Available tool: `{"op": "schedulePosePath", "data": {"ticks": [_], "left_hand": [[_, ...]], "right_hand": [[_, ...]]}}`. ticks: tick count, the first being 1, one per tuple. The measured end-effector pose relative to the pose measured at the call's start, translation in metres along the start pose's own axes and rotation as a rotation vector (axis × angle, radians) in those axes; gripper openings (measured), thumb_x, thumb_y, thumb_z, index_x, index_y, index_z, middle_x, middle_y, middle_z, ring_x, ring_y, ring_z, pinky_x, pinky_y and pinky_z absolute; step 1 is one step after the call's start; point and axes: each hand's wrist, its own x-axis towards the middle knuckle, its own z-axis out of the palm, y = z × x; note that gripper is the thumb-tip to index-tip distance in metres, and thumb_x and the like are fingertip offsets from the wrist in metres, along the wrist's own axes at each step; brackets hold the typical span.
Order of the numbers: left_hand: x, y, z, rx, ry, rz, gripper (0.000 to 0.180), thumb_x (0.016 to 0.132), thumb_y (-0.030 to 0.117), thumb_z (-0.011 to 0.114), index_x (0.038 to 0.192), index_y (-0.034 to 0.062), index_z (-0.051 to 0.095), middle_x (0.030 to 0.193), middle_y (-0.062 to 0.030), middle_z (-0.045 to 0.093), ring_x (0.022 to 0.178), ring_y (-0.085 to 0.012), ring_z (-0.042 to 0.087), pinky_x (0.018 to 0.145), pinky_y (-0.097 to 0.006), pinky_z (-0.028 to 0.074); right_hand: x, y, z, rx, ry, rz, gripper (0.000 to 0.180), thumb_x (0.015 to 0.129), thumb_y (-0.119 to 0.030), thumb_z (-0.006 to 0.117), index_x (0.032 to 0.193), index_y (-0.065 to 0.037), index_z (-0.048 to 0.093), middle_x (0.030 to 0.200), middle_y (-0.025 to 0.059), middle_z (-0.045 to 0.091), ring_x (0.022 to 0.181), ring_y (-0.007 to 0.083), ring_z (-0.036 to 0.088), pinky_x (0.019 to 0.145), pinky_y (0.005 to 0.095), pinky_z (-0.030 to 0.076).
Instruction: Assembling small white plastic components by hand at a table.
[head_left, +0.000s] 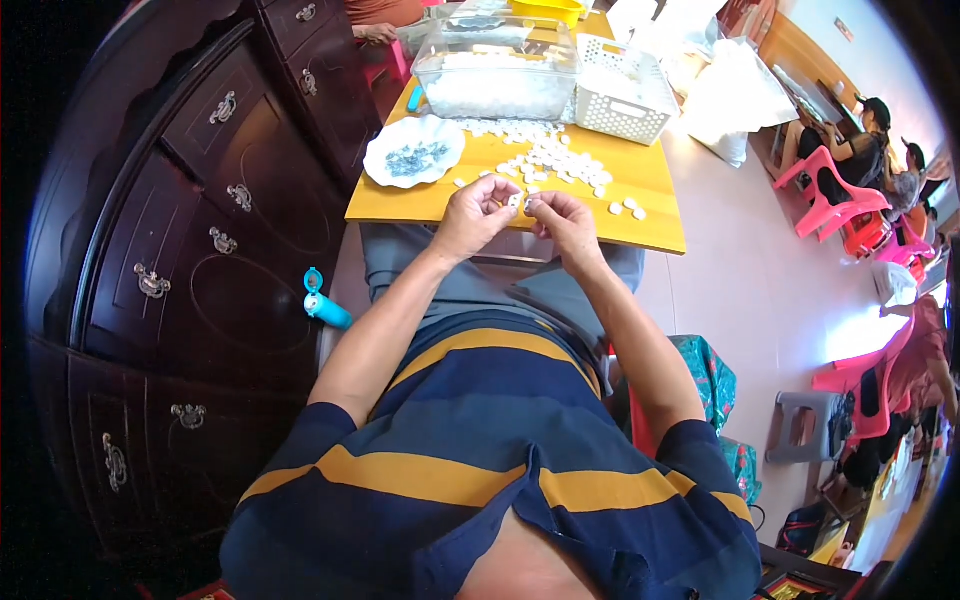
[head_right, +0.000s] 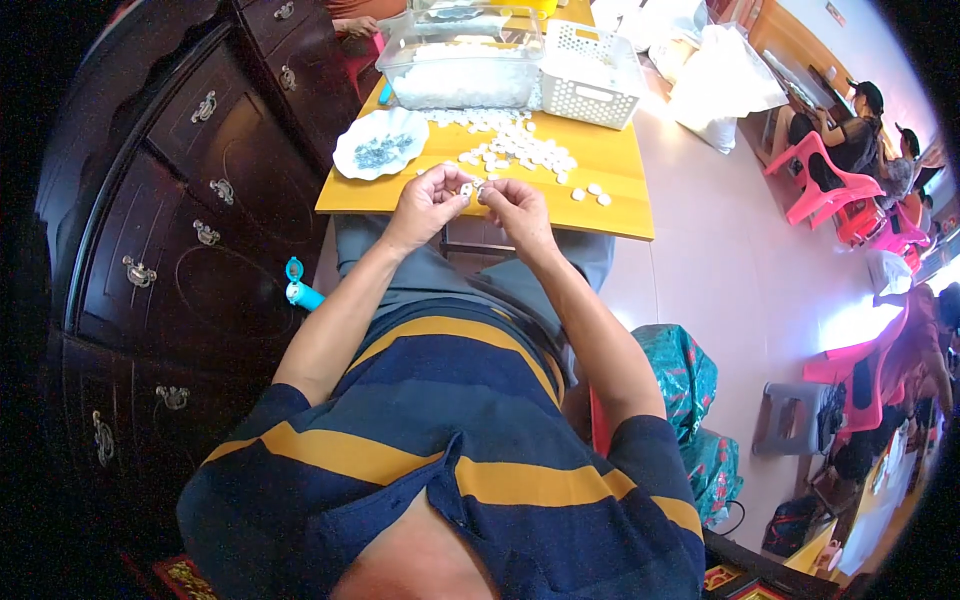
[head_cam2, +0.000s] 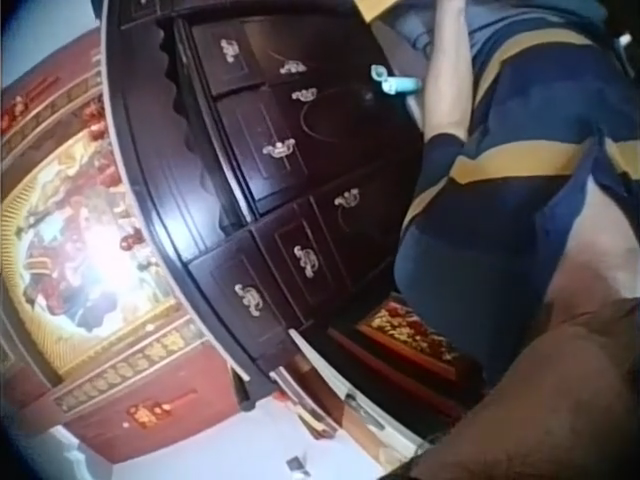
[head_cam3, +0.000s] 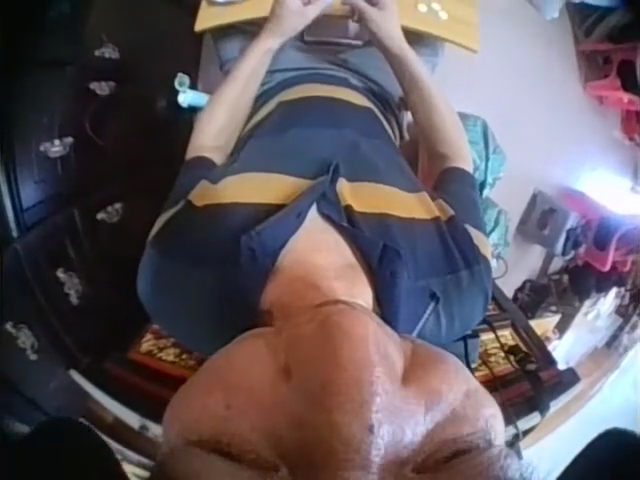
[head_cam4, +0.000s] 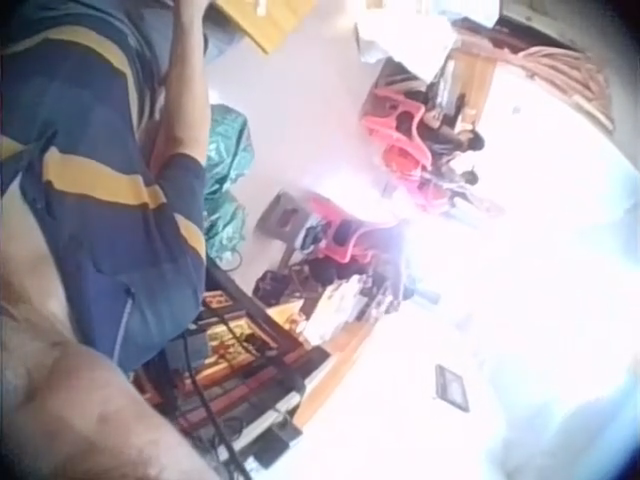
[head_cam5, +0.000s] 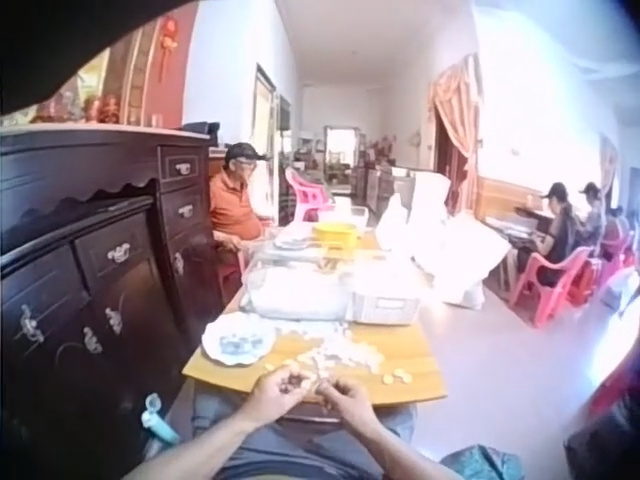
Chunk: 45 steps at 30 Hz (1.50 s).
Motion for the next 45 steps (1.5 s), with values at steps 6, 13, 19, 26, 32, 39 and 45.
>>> {"op": "schedulePosePath", "data": {"ticks": [6,13,19,26,32,39,45], "left_hand": [[0.000,-0.002,0.002,0.034,0.051,0.024,0.020,0.087,0.000,0.067,0.107,0.0004,0.064,0.088,0.0009,0.064,0.069,-0.0008,0.054,0.063,-0.018,0.048],[0.001,-0.014,-0.005,-0.060,0.130,-0.048,0.018,0.085,0.001,0.067,0.102,0.0010,0.062,0.082,0.0014,0.061,0.068,-0.0016,0.055,0.061,-0.019,0.047],[0.002,-0.012,-0.006,-0.072,0.175,-0.061,0.016,0.084,0.001,0.064,0.100,0.0016,0.061,0.080,0.0024,0.059,0.066,-0.0021,0.054,0.059,-0.019,0.045],[0.001,-0.020,-0.011,-0.013,0.185,-0.041,0.017,0.086,0.001,0.063,0.103,0.0005,0.064,0.077,0.0043,0.059,0.066,-0.0017,0.053,0.057,-0.018,0.045],[0.000,-0.006,0.002,-0.124,0.151,-0.015,0.011,0.094,0.008,0.064,0.102,0.0008,0.067,0.075,0.0027,0.061,0.064,-0.0021,0.054,0.056,-0.018,0.045],[-0.001,-0.013,-0.008,0.051,0.094,-0.016,0.015,0.096,0.014,0.065,0.102,0.0007,0.068,0.074,0.0002,0.064,0.062,-0.0041,0.057,0.056,-0.019,0.047],[-0.002,-0.004,-0.003,-0.010,0.111,-0.121,0.011,0.093,0.008,0.066,0.100,0.0009,0.068,0.077,0.0012,0.065,0.063,-0.0033,0.057,0.056,-0.020,0.048]], "right_hand": [[0.000,0.000,-0.002,-0.001,-0.009,0.003,0.016,0.093,-0.017,0.066,0.100,-0.003,0.069,0.080,-0.0015,0.067,0.064,0.0056,0.055,0.060,0.0207,0.042],[0.000,0.001,-0.002,-0.015,0.010,-0.011,0.018,0.094,-0.018,0.067,0.103,-0.003,0.069,0.083,-0.0013,0.068,0.065,0.0053,0.056,0.061,0.0205,0.043],[0.000,0.001,-0.003,-0.014,0.007,0.010,0.019,0.093,-0.019,0.067,0.103,-0.003,0.069,0.083,-0.0017,0.067,0.065,0.0054,0.056,0.060,0.0207,0.043],[0.000,0.000,-0.002,-0.019,0.014,0.011,0.017,0.093,-0.018,0.067,0.101,-0.004,0.070,0.082,-0.0024,0.067,0.065,0.0052,0.056,0.060,0.0207,0.043],[0.000,0.001,-0.003,-0.001,0.023,0.023,0.014,0.092,-0.017,0.067,0.099,-0.005,0.070,0.081,-0.0027,0.067,0.064,0.0050,0.056,0.060,0.0204,0.042],[0.000,0.002,-0.001,0.005,0.021,0.013,0.015,0.092,-0.017,0.067,0.099,-0.004,0.070,0.081,-0.0021,0.067,0.064,0.0049,0.055,0.060,0.0203,0.042],[0.000,0.005,-0.003,-0.013,-0.013,0.003,0.016,0.093,-0.017,0.067,0.101,-0.004,0.069,0.082,-0.0016,0.067,0.063,0.0052,0.055,0.059,0.0205,0.042]]}}
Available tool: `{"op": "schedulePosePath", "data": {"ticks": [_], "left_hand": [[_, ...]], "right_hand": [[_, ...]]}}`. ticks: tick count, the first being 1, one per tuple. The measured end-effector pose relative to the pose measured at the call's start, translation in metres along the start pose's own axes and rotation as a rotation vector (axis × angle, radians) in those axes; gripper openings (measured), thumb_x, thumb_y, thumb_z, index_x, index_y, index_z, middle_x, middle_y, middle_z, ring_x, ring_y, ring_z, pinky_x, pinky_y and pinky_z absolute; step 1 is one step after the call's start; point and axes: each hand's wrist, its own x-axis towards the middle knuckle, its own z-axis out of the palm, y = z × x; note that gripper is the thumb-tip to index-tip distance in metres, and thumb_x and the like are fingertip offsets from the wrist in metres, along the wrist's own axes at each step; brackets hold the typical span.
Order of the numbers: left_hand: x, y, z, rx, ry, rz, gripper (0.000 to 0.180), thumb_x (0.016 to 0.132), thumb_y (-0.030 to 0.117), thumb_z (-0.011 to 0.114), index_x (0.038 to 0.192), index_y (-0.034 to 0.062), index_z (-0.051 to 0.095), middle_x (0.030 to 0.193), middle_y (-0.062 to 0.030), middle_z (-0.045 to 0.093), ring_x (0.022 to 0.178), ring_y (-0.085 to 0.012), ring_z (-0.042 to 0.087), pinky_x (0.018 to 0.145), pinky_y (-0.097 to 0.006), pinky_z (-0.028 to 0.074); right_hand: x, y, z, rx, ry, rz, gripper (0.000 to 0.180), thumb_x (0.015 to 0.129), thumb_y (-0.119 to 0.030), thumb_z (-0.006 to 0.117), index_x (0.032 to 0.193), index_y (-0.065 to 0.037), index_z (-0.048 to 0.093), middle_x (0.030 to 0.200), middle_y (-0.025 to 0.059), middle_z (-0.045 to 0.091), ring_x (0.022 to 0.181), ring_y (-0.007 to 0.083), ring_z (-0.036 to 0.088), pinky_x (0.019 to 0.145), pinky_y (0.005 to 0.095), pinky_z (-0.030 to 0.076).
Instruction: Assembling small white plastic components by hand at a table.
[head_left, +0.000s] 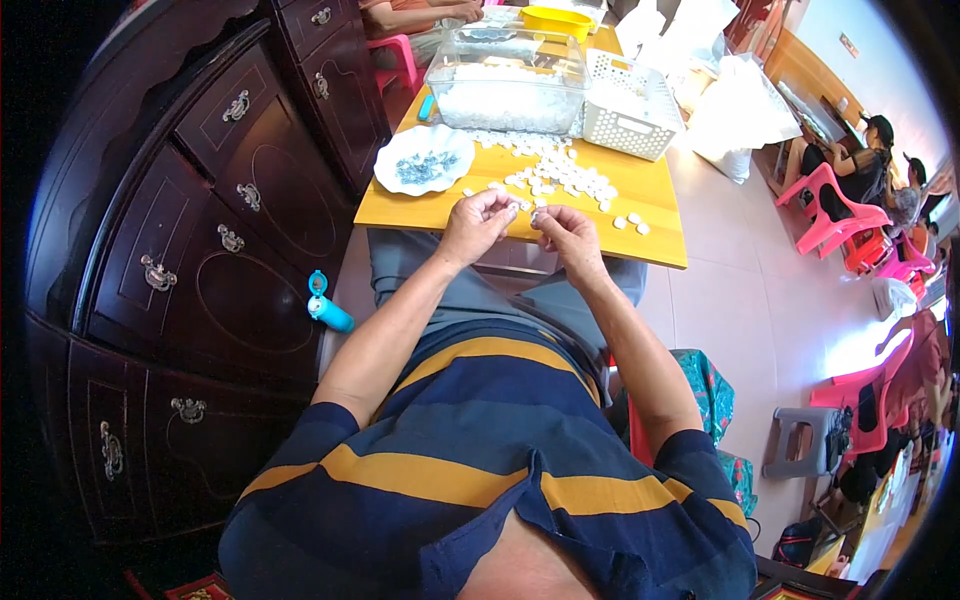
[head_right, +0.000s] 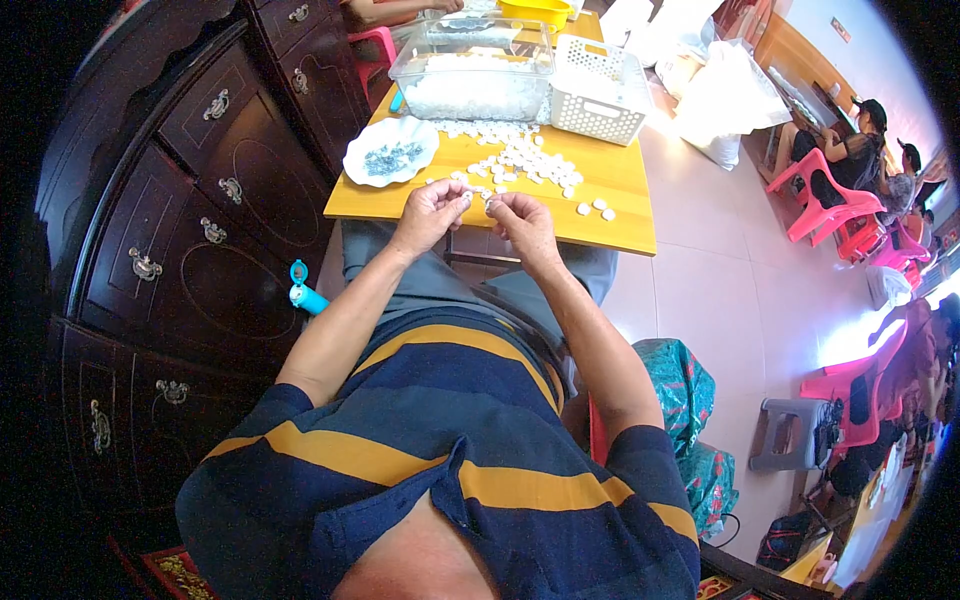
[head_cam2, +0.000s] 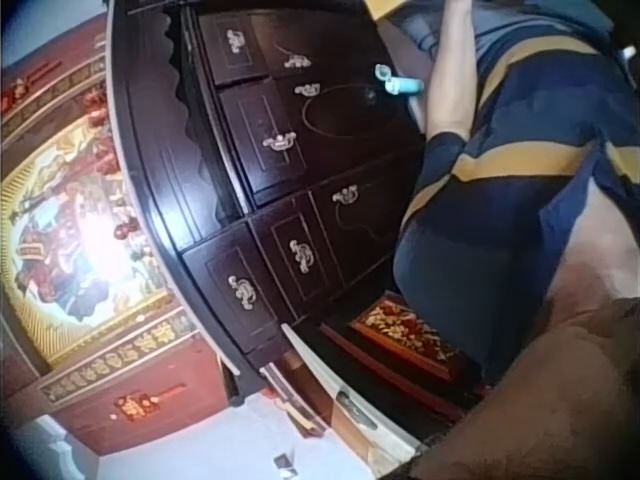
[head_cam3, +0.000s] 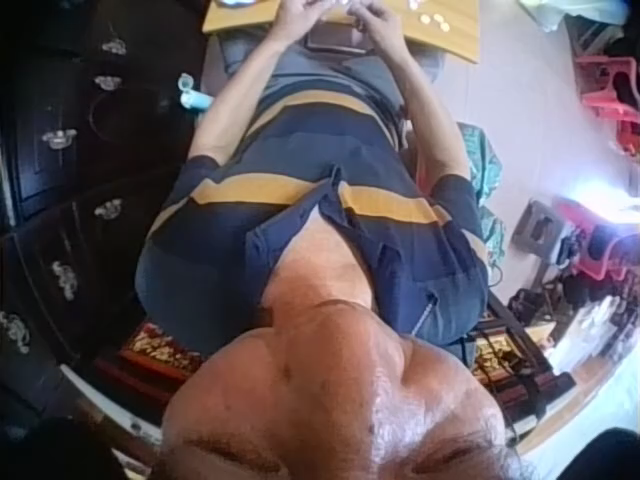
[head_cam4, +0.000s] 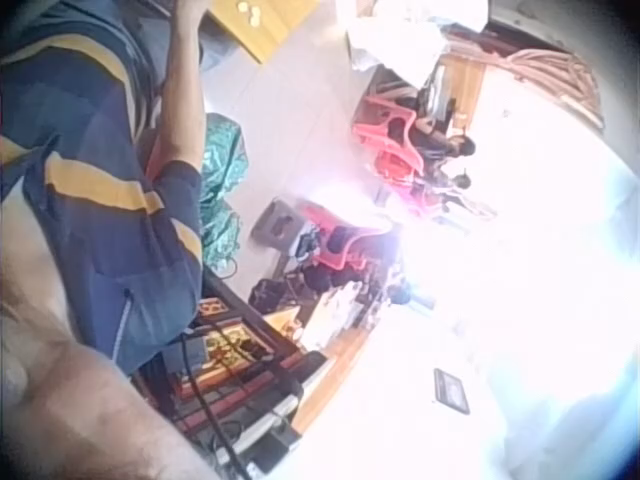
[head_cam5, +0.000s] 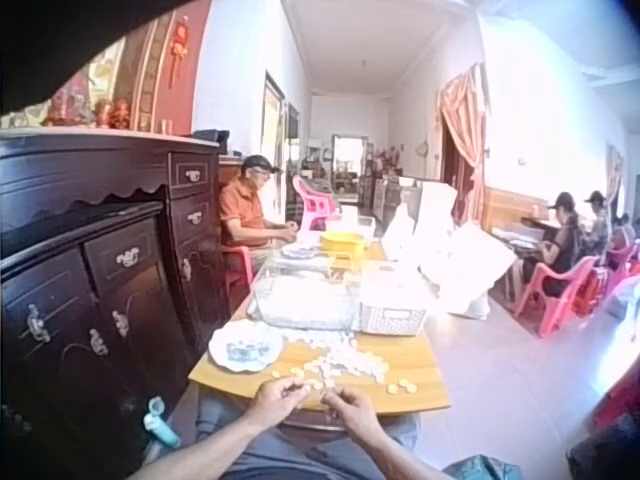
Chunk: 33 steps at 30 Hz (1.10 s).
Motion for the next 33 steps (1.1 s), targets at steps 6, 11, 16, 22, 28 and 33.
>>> {"op": "schedulePosePath", "data": {"ticks": [6,11,16,22,28,33], "left_hand": [[0.001,-0.002,0.001,-0.055,0.038,0.069,0.009,0.090,0.006,0.068,0.098,0.0009,0.068,0.081,0.0022,0.066,0.067,-0.0020,0.057,0.059,-0.019,0.049],[0.002,-0.003,-0.002,0.054,-0.016,0.083,0.009,0.089,0.006,0.068,0.098,0.0016,0.067,0.081,0.0012,0.065,0.068,-0.0026,0.056,0.063,-0.019,0.049],[0.001,0.000,-0.002,-0.155,-0.011,-0.002,0.007,0.091,0.006,0.066,0.096,0.0015,0.067,0.082,-0.0002,0.066,0.068,-0.0043,0.059,0.063,-0.020,0.051],[0.000,0.000,-0.003,-0.190,-0.001,-0.040,0.009,0.094,0.009,0.064,0.100,0.0023,0.067,0.084,-0.0010,0.068,0.070,-0.0053,0.061,0.063,-0.021,0.052],[0.000,-0.004,-0.003,-0.093,0.006,-0.023,0.019,0.097,0.011,0.060,0.111,0.0017,0.069,0.086,0.0003,0.066,0.070,-0.0043,0.059,0.062,-0.021,0.051],[-0.003,0.007,0.003,0.055,-0.026,0.096,0.018,0.097,0.006,0.057,0.109,0.0009,0.070,0.086,-0.0015,0.066,0.065,-0.0055,0.057,0.061,-0.021,0.051]], "right_hand": [[0.000,-0.001,0.001,0.004,0.013,0.010,0.015,0.094,-0.016,0.066,0.101,-0.004,0.069,0.083,-0.0009,0.068,0.064,0.0056,0.055,0.059,0.0207,0.042],[-0.001,-0.002,0.001,0.007,0.021,0.009,0.015,0.094,-0.017,0.066,0.101,-0.003,0.069,0.083,-0.0008,0.067,0.064,0.0057,0.055,0.060,0.0210,0.042],[-0.001,-0.003,0.001,-0.006,0.015,0.001,0.015,0.094,-0.017,0.066,0.100,-0.003,0.069,0.083,-0.0012,0.067,0.064,0.0056,0.055,0.060,0.0212,0.042],[-0.001,-0.003,0.002,-0.009,0.018,-0.001,0.015,0.093,-0.017,0.067,0.100,-0.004,0.069,0.081,-0.0015,0.067,0.064,0.0054,0.055,0.059,0.0210,0.042],[-0.002,-0.001,0.004,-0.047,0.015,-0.005,0.015,0.093,-0.017,0.067,0.099,-0.004,0.069,0.078,-0.0025,0.065,0.064,0.0053,0.055,0.059,0.0208,0.042],[-0.002,0.001,0.004,-0.052,0.008,-0.007,0.015,0.093,-0.018,0.067,0.099,-0.004,0.069,0.078,-0.0025,0.064,0.064,0.0052,0.055,0.060,0.0206,0.045]]}}
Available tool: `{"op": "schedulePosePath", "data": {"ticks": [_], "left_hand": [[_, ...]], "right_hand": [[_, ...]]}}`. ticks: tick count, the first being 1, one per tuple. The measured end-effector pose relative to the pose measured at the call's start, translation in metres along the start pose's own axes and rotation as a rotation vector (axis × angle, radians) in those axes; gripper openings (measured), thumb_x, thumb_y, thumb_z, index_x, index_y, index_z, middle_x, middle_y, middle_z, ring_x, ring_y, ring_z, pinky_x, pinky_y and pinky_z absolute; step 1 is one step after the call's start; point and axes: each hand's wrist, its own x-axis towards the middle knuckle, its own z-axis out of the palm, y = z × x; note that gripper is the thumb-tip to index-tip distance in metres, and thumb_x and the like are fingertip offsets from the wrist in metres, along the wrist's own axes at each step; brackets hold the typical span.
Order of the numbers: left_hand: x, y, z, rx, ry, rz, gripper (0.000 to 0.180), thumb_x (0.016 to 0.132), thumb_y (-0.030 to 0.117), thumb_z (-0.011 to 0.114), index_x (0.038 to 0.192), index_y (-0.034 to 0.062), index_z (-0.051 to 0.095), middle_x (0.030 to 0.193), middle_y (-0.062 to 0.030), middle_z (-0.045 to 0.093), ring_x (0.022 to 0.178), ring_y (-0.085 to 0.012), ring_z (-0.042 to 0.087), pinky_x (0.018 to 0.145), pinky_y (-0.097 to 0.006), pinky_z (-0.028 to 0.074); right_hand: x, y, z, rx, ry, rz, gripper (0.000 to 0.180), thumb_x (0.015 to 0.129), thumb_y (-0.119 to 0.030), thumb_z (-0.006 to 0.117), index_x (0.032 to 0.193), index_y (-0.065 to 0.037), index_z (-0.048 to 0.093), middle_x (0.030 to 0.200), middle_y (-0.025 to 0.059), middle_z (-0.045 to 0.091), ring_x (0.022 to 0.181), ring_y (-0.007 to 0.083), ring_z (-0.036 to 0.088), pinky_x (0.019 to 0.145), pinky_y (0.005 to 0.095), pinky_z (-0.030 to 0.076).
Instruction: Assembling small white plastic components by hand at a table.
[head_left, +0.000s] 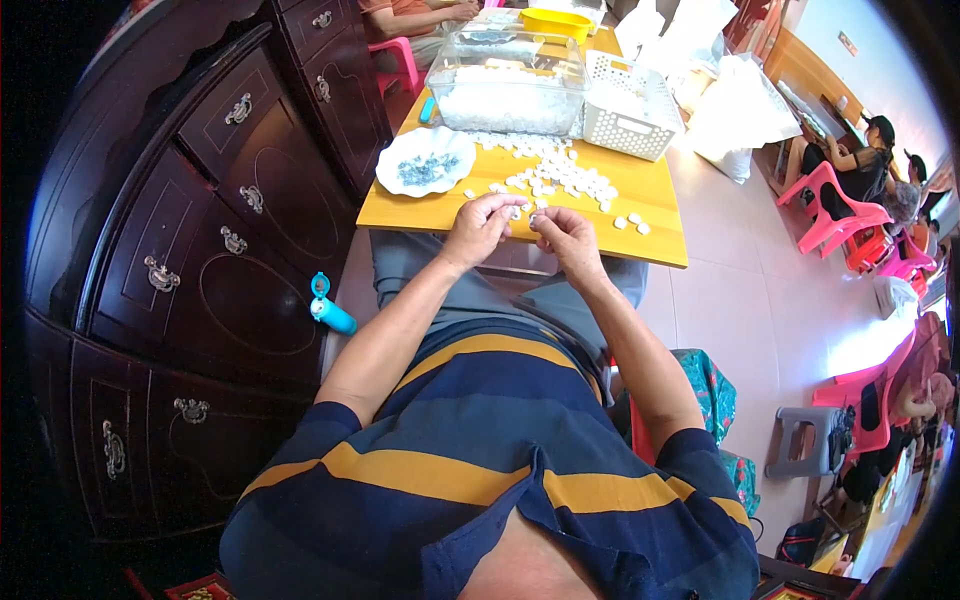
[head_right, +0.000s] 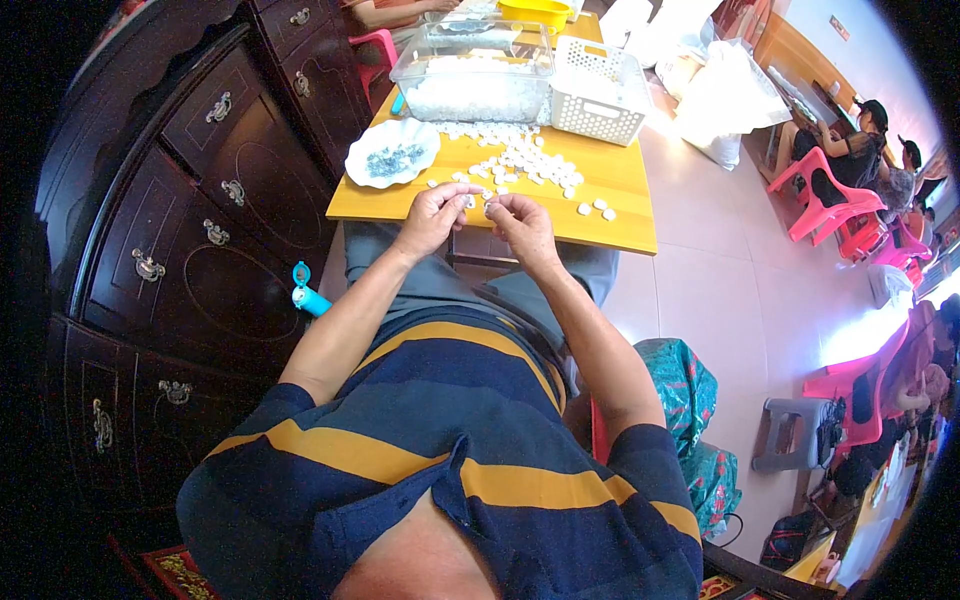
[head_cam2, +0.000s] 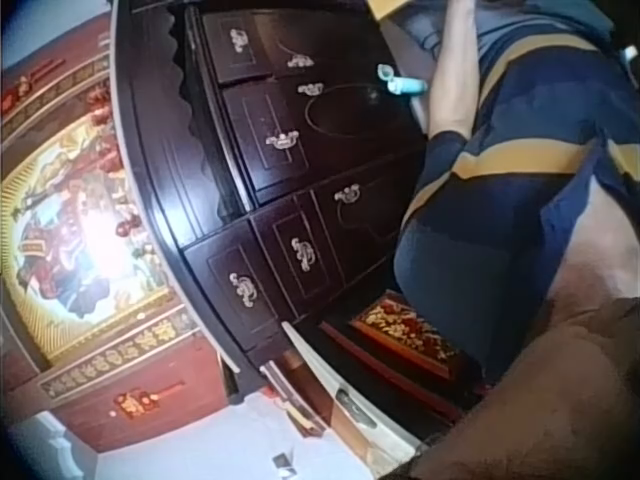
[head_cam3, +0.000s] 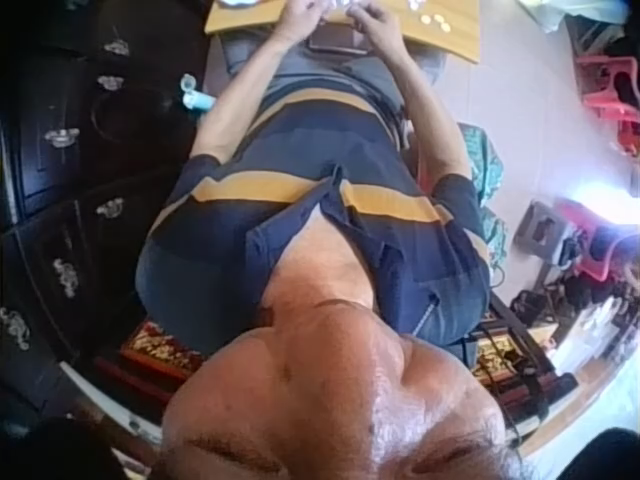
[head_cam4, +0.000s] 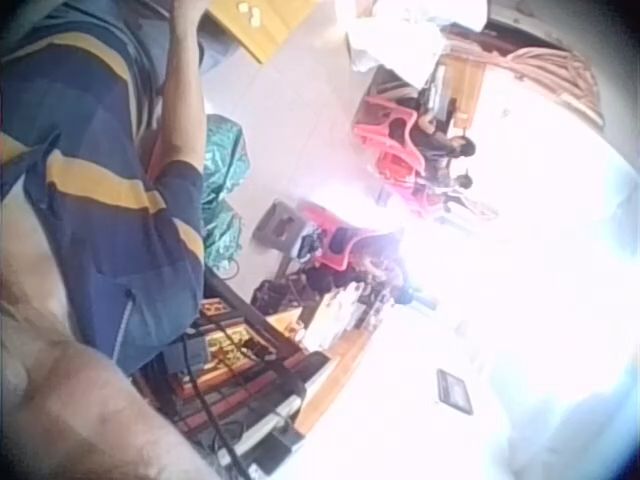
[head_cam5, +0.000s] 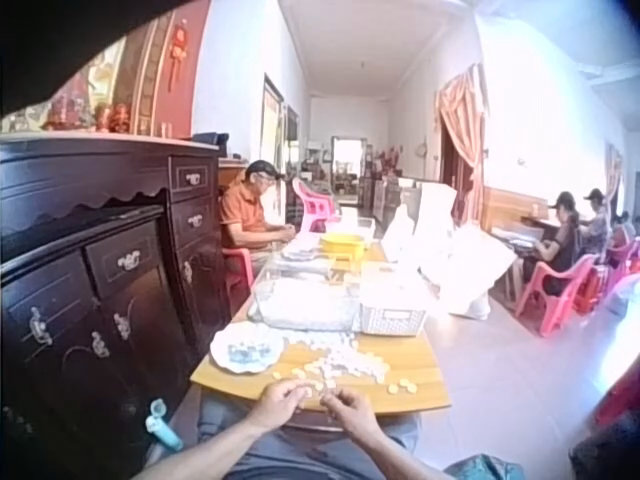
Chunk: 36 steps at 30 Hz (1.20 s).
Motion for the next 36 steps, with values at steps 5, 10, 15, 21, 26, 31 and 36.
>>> {"op": "schedulePosePath", "data": {"ticks": [5,10,15,21,26,31,36], "left_hand": [[0.0006,-0.0030,0.0013,-0.060,0.025,0.009,0.014,0.096,0.006,0.058,0.106,0.0010,0.067,0.086,-0.0017,0.067,0.065,-0.0055,0.057,0.061,-0.023,0.050],[0.0016,-0.0043,-0.0013,0.018,-0.007,0.020,0.015,0.095,0.005,0.058,0.105,0.0013,0.069,0.081,-0.0014,0.067,0.065,-0.0059,0.057,0.060,-0.023,0.050],[0.0013,-0.0044,-0.0011,0.031,-0.005,0.034,0.015,0.095,0.004,0.058,0.104,0.0012,0.070,0.081,-0.0019,0.068,0.065,-0.0062,0.057,0.060,-0.023,0.049],[0.0012,-0.0060,-0.0010,0.035,0.001,0.042,0.016,0.095,0.005,0.058,0.103,0.0016,0.072,0.079,-0.0020,0.069,0.064,-0.0060,0.057,0.059,-0.023,0.049],[0.0005,-0.0049,-0.0004,0.032,-0.002,0.045,0.015,0.094,0.005,0.060,0.103,0.0018,0.072,0.080,-0.0021,0.069,0.063,-0.0062,0.058,0.059,-0.023,0.049],[0.0000,-0.0047,-0.0003,0.064,-0.006,0.050,0.014,0.093,0.005,0.061,0.101,0.0008,0.072,0.079,-0.0035,0.069,0.063,-0.0070,0.058,0.059,-0.024,0.049],[-0.0001,-0.0034,0.0021,0.098,-0.004,0.064,0.013,0.092,0.005,0.063,0.099,-0.0003,0.072,0.078,-0.0052,0.069,0.063,-0.0088,0.059,0.060,-0.026,0.050]], "right_hand": [[-0.0008,-0.0019,0.0014,-0.017,0.003,0.012,0.015,0.093,-0.018,0.067,0.097,-0.004,0.069,0.078,-0.0019,0.064,0.065,0.0055,0.056,0.061,0.0204,0.047],[0.0004,0.0001,0.0002,-0.082,0.003,0.008,0.018,0.093,-0.019,0.067,0.099,-0.003,0.069,0.078,-0.0005,0.065,0.065,0.0067,0.058,0.061,0.0216,0.049],[-0.0001,0.0001,0.0003,-0.100,-0.002,0.002,0.019,0.093,-0.019,0.067,0.100,-0.001,0.070,0.078,0.0004,0.065,0.065,0.0071,0.058,0.061,0.0221,0.049],[-0.0010,-0.0009,0.0011,-0.130,0.005,0.005,0.020,0.092,-0.019,0.067,0.100,0.000,0.070,0.077,0.0009,0.065,0.065,0.0075,0.058,0.061,0.0224,0.049],[-0.0013,-0.0020,0.0009,-0.133,0.000,0.005,0.020,0.092,-0.019,0.067,0.099,0.000,0.070,0.077,0.0005,0.065,0.064,0.0075,0.058,0.061,0.0225,0.049],[-0.0007,-0.0007,0.0007,-0.155,-0.002,0.007,0.021,0.092,-0.020,0.068,0.098,0.000,0.070,0.076,0.0007,0.065,0.064,0.0073,0.058,0.060,0.0222,0.048],[0.0002,0.0022,0.0002,-0.152,-0.016,0.014,0.018,0.093,-0.019,0.067,0.097,-0.002,0.069,0.076,-0.0011,0.064,0.064,0.0060,0.056,0.060,0.0208,0.046]]}}
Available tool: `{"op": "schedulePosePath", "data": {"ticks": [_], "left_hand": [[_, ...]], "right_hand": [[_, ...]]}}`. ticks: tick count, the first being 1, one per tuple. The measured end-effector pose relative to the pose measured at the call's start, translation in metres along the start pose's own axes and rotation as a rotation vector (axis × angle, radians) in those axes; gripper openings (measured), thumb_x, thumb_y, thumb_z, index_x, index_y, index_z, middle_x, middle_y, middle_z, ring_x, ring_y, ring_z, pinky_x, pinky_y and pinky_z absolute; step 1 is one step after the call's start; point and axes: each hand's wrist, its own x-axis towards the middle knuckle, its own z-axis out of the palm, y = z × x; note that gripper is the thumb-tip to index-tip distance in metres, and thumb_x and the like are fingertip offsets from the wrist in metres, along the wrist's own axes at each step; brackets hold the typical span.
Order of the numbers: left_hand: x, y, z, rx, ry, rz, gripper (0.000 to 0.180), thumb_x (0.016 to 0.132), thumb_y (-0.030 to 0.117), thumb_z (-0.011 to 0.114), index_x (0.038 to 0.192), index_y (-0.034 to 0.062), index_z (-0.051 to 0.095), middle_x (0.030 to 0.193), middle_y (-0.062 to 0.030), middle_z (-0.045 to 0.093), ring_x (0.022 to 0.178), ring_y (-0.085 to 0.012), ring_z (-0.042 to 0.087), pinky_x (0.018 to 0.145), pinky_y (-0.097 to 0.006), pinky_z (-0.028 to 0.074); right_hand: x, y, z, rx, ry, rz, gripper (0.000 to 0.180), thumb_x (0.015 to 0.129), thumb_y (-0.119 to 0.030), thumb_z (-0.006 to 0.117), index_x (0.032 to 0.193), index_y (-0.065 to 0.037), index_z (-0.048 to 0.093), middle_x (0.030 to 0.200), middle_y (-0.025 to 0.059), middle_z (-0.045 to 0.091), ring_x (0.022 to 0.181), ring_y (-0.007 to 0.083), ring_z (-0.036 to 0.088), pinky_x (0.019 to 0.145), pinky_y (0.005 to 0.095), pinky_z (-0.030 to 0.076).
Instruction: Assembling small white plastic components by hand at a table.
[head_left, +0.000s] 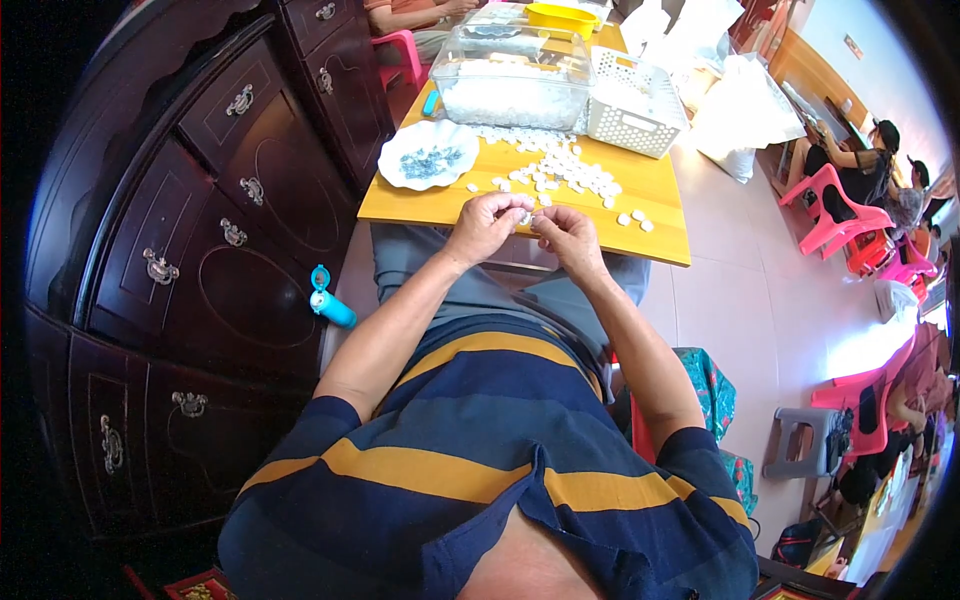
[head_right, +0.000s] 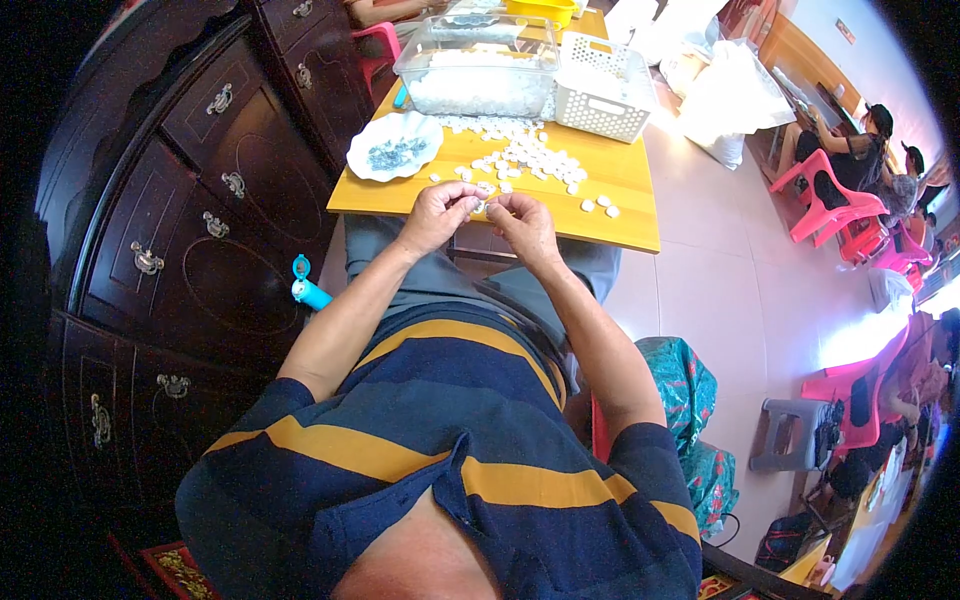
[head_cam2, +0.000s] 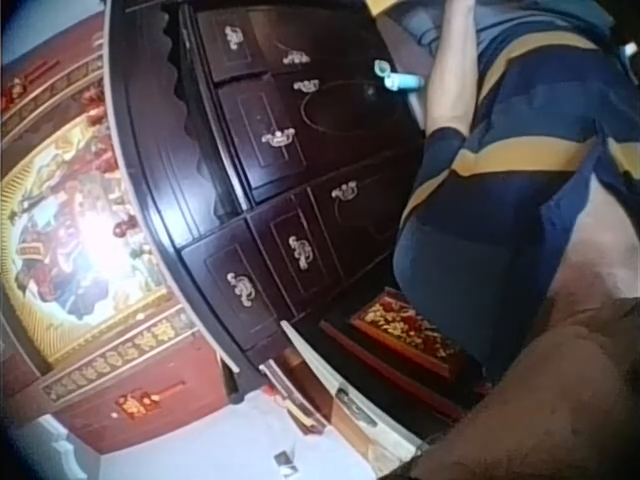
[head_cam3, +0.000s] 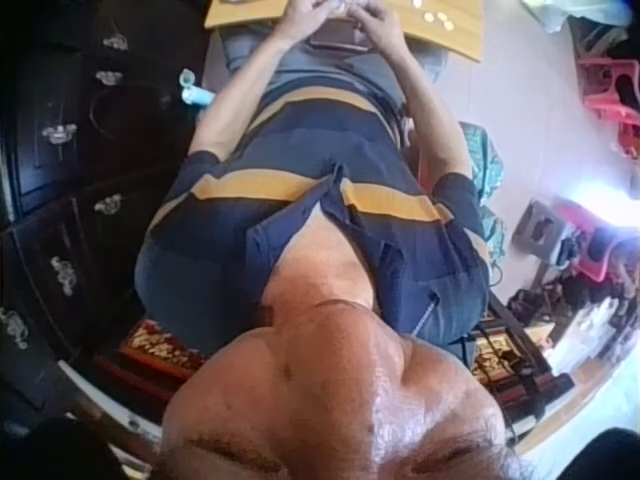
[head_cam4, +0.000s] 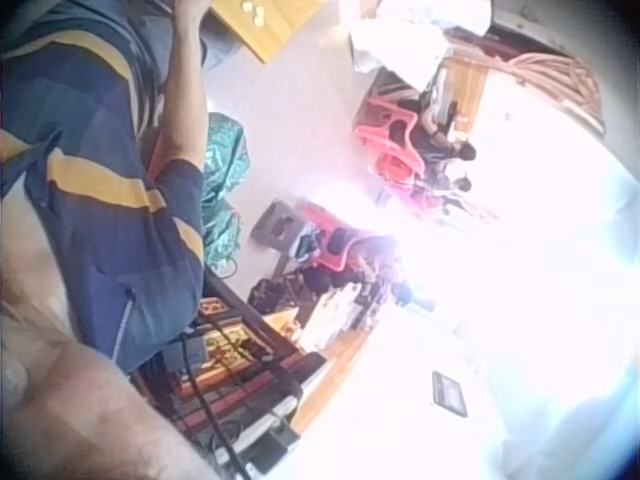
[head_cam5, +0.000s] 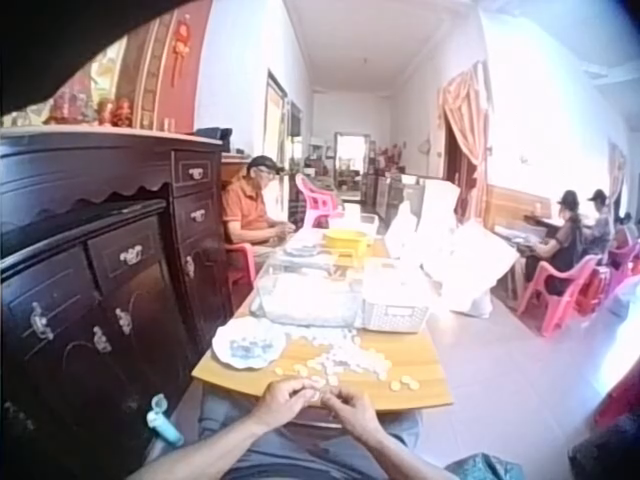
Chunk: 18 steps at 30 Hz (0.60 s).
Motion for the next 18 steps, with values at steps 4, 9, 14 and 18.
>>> {"op": "schedulePosePath", "data": {"ticks": [4,9,14,18], "left_hand": [[-0.001,-0.003,0.002,0.027,-0.016,0.003,0.013,0.091,0.005,0.065,0.099,-0.0005,0.072,0.081,-0.0066,0.071,0.068,-0.0105,0.062,0.064,-0.027,0.051],[-0.001,-0.007,0.001,0.070,-0.030,0.040,0.015,0.094,0.008,0.063,0.104,0.0021,0.072,0.086,-0.0007,0.070,0.067,-0.0060,0.057,0.062,-0.023,0.050],[-0.001,-0.008,0.000,-0.034,-0.034,-0.028,0.019,0.091,0.005,0.065,0.109,0.0004,0.068,0.082,-0.0026,0.066,0.071,-0.0077,0.059,0.067,-0.024,0.052],[0.000,-0.005,0.003,-0.047,-0.017,-0.027,0.021,0.091,0.005,0.064,0.111,0.0006,0.066,0.081,-0.0010,0.062,0.069,-0.0067,0.057,0.067,-0.023,0.051]], "right_hand": [[-0.002,-0.003,0.001,0.000,-0.020,0.028,0.015,0.094,-0.019,0.067,0.096,-0.004,0.069,0.076,-0.0028,0.063,0.064,0.0050,0.054,0.059,0.0198,0.043],[-0.004,-0.007,0.002,0.048,-0.035,0.086,0.015,0.094,-0.019,0.067,0.095,-0.004,0.069,0.075,-0.0028,0.063,0.064,0.0048,0.054,0.059,0.0195,0.043],[-0.004,-0.011,0.003,0.036,-0.052,0.112,0.014,0.095,-0.019,0.066,0.094,-0.005,0.069,0.077,-0.0024,0.064,0.064,0.0045,0.054,0.060,0.0194,0.044],[-0.002,-0.006,0.002,0.141,-0.050,0.152,0.014,0.094,-0.020,0.066,0.094,-0.006,0.068,0.080,-0.0014,0.065,0.064,0.0050,0.055,0.059,0.0193,0.044]]}}
